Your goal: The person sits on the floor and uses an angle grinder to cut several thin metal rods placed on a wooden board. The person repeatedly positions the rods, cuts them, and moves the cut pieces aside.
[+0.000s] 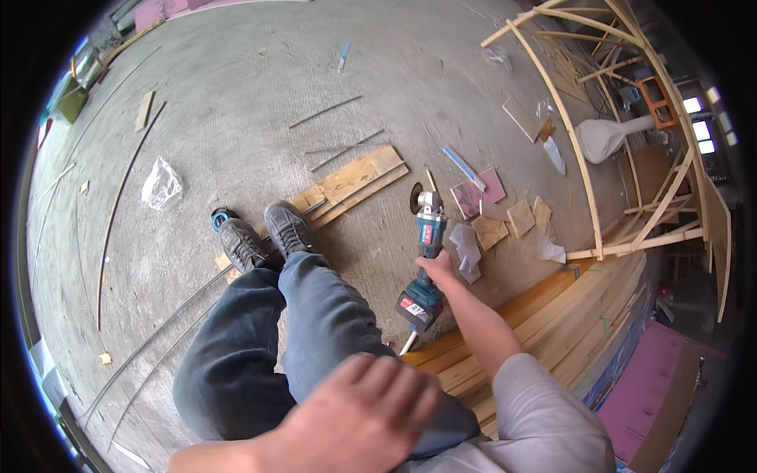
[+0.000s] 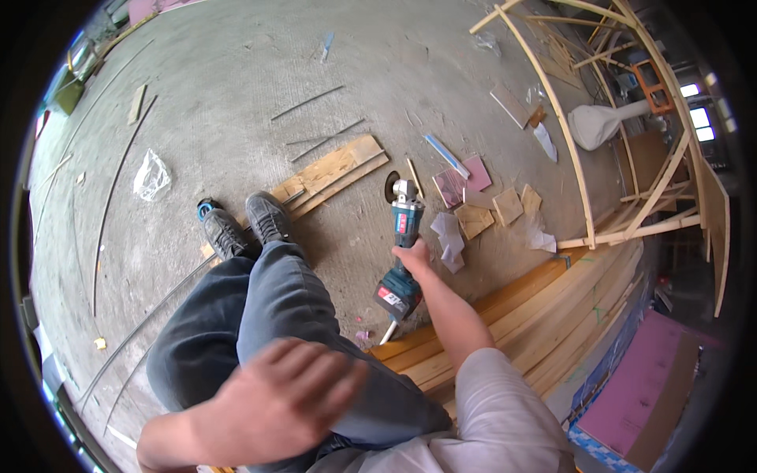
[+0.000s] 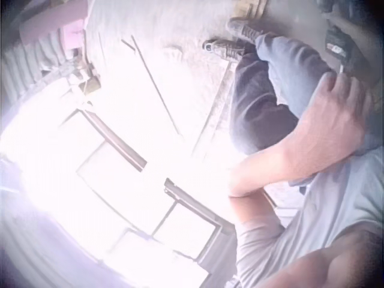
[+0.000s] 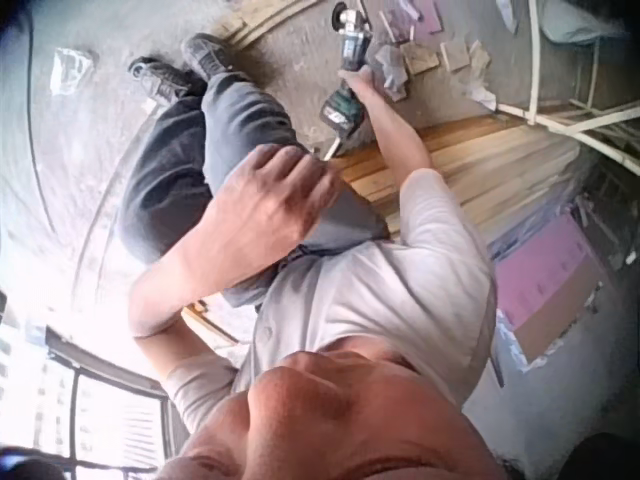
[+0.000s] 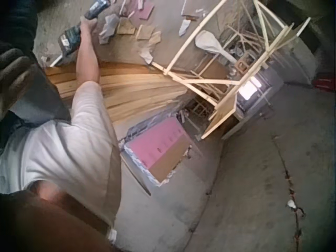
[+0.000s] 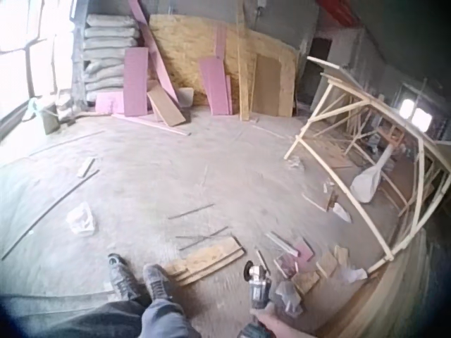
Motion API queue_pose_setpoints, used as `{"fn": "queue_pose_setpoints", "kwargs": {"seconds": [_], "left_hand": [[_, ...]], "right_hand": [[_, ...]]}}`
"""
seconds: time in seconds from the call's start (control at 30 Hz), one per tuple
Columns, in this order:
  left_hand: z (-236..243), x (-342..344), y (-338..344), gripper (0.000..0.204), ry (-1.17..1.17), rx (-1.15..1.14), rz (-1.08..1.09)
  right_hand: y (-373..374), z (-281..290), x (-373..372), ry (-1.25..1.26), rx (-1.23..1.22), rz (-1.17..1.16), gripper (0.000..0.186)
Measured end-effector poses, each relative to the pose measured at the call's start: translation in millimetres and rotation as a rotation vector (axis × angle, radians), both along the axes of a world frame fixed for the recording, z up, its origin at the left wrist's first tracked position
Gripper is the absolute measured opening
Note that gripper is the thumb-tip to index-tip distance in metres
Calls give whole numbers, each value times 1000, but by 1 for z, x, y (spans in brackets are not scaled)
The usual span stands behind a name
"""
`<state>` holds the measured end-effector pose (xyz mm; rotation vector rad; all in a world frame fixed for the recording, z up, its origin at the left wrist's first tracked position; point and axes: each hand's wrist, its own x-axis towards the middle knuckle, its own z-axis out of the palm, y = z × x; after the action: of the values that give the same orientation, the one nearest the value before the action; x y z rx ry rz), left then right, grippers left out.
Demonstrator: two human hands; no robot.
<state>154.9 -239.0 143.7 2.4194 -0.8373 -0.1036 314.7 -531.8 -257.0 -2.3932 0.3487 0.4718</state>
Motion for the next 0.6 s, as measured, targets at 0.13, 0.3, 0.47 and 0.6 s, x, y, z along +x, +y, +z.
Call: {"fn": "queue_pose_setpoints", "kwargs": {"seconds": [0.13,0.3,0.47,0.6], "left_hand": [[-12,-5,-23,28,-34,100,-142],[-38,-7,-27,22,73,40,-148],[-51,-5,-40,19,82,72,-161],[-66,-5,-56,19,147,97,-166]], "right_hand": [[17,-3,1,-3,110,-5,41],[5,0,1,246,725,-12,27],[53,17,6,309,391,71,28],[91,20,18,314,143,185,38]]}}
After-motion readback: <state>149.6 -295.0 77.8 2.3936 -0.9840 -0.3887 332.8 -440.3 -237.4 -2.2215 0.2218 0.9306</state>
